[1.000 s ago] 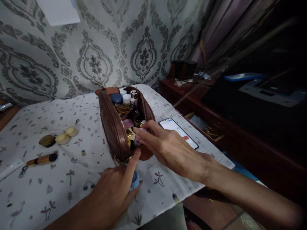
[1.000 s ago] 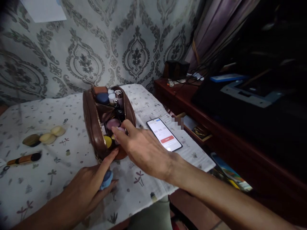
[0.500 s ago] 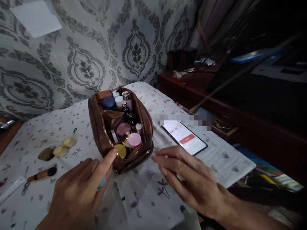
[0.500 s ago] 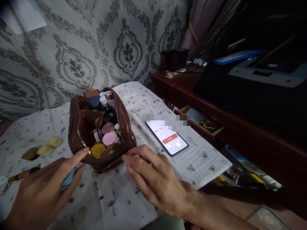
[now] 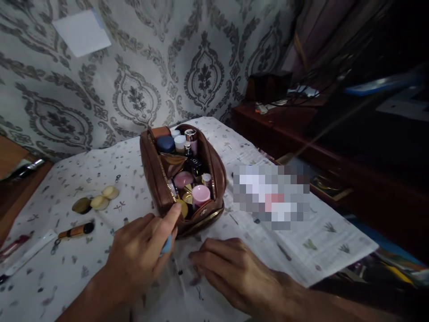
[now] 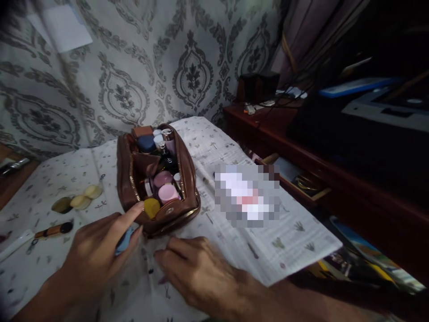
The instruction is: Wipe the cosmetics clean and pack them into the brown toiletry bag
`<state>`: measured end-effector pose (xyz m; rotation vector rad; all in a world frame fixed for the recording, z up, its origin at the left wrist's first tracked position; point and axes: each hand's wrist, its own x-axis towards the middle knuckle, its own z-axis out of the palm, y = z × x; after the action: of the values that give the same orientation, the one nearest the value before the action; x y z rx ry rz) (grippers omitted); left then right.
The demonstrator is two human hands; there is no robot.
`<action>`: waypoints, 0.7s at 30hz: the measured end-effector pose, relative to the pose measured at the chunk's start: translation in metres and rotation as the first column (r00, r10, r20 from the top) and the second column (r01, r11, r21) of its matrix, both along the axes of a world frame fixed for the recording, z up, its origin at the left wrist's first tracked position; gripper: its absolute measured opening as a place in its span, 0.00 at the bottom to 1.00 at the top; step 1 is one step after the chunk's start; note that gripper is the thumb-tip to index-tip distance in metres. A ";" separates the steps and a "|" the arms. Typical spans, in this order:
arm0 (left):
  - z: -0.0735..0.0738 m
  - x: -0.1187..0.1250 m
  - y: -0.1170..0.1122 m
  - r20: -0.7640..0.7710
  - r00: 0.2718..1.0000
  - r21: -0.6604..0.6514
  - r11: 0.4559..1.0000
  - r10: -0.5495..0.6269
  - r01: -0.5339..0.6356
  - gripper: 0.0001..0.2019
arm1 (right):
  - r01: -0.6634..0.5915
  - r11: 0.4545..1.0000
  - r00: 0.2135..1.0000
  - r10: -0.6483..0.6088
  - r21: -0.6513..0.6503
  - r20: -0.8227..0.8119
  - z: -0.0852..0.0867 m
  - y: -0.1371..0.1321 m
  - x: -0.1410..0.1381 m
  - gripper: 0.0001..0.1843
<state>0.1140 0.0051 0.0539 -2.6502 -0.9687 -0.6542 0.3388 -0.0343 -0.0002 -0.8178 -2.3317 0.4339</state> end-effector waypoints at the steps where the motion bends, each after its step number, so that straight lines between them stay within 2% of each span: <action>1: -0.004 0.000 0.000 0.035 0.999 -0.008 1.000 0.001 0.000 0.33 | -0.032 0.999 0.999 0.033 -0.020 0.034 0.000 0.001 -0.006 0.10; 4: -0.019 -0.008 0.002 0.145 0.989 -0.004 0.999 -0.040 0.041 0.33 | -0.110 0.990 0.985 0.120 -0.087 0.123 -0.002 0.005 -0.026 0.10; 8: -0.039 -0.037 0.001 0.205 0.974 0.025 0.995 -0.095 0.092 0.29 | -0.157 0.970 0.973 0.184 -0.183 0.138 -0.002 0.013 -0.053 0.10; 11: -0.048 -0.067 0.003 0.190 0.982 -0.013 1.000 0.008 -0.006 0.23 | -0.163 0.955 0.963 0.209 -0.248 0.172 0.000 0.017 -0.073 0.10; 14: -0.053 -0.099 0.011 0.168 0.961 -0.070 0.975 0.218 -0.209 0.17 | -0.176 0.940 0.947 0.243 -0.291 0.211 0.004 0.019 -0.094 0.11; 17: -0.053 -0.129 0.028 0.189 0.861 -0.088 0.882 0.472 -0.464 0.13 | -0.206 0.918 0.944 0.278 -0.338 0.180 0.007 0.022 -0.116 0.12; 21: -0.046 -0.166 0.051 0.123 0.640 -0.165 0.651 0.759 -0.741 0.16 | -0.263 0.883 0.959 0.283 -0.388 -0.006 -0.001 0.030 -0.145 0.12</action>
<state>-0.0525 0.0562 0.0074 -1.9462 -2.0326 -0.6338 0.1938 -0.0048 -0.0007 -0.6773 -2.4552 1.0334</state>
